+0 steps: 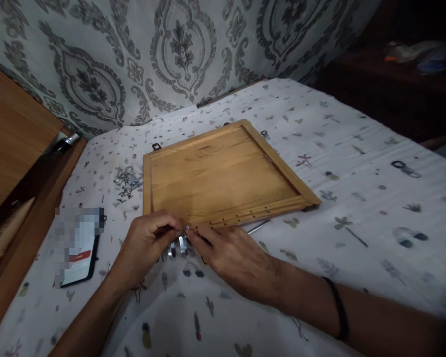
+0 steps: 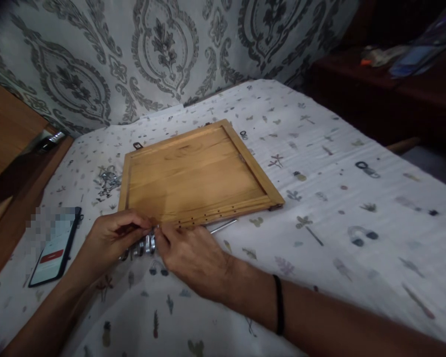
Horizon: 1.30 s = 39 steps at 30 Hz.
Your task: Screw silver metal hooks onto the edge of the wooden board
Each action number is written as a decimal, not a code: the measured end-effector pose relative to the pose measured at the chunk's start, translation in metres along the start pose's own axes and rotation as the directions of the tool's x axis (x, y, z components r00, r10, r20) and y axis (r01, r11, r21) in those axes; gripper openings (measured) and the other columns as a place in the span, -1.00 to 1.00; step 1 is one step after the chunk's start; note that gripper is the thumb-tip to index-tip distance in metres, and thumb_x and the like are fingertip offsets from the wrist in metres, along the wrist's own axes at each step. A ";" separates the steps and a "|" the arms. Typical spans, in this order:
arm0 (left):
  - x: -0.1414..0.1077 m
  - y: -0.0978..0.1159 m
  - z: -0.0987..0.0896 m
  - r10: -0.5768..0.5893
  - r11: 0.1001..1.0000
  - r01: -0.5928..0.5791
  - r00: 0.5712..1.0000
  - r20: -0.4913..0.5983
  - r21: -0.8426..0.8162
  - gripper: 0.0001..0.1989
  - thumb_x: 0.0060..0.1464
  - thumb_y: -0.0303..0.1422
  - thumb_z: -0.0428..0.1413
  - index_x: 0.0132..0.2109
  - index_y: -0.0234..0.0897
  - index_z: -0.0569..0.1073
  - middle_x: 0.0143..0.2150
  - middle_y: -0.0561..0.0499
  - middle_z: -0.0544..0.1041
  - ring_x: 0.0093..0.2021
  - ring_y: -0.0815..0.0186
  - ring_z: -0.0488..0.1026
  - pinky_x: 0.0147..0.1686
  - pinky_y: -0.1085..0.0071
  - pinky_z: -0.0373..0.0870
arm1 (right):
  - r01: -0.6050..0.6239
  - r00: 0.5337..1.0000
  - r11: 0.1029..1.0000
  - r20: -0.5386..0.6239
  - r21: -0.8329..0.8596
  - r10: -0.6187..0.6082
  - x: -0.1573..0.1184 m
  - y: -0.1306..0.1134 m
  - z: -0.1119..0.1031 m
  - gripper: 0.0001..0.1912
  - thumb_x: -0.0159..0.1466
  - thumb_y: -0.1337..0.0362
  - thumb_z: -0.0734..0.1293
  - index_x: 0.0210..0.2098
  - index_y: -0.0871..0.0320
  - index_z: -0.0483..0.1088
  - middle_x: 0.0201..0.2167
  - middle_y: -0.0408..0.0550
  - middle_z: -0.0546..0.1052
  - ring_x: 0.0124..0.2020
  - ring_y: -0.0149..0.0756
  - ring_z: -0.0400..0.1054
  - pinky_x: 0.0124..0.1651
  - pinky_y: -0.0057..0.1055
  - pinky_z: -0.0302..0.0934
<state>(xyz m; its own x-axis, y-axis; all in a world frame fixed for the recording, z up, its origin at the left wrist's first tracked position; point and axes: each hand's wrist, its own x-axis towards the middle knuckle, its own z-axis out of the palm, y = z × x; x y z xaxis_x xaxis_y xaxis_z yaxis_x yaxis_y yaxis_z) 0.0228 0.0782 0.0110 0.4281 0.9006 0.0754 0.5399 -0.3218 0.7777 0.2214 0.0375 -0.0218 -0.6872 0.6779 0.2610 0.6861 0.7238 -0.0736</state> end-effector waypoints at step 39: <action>0.004 -0.001 -0.002 -0.099 0.984 0.110 0.991 0.089 -0.137 -0.86 0.07 -0.34 0.20 -0.42 -0.26 0.52 -0.39 0.02 0.61 -0.37 0.34 0.51 -0.34 0.46 0.41 | -0.016 1.000 1.000 0.018 0.000 0.016 0.000 0.002 -0.001 -0.70 0.29 0.52 0.25 0.01 0.29 0.37 -0.29 -0.01 0.53 -0.51 -0.18 0.46 -0.59 -0.26 0.12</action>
<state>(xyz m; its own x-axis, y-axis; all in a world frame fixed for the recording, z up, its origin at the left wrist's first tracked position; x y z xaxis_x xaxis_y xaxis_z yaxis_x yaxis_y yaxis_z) 0.0224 0.0825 0.0114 0.4356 0.8983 -0.0576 0.4794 -0.1774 0.8595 0.2231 0.0390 -0.0215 -0.6803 0.6917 0.2423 0.6970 0.7128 -0.0779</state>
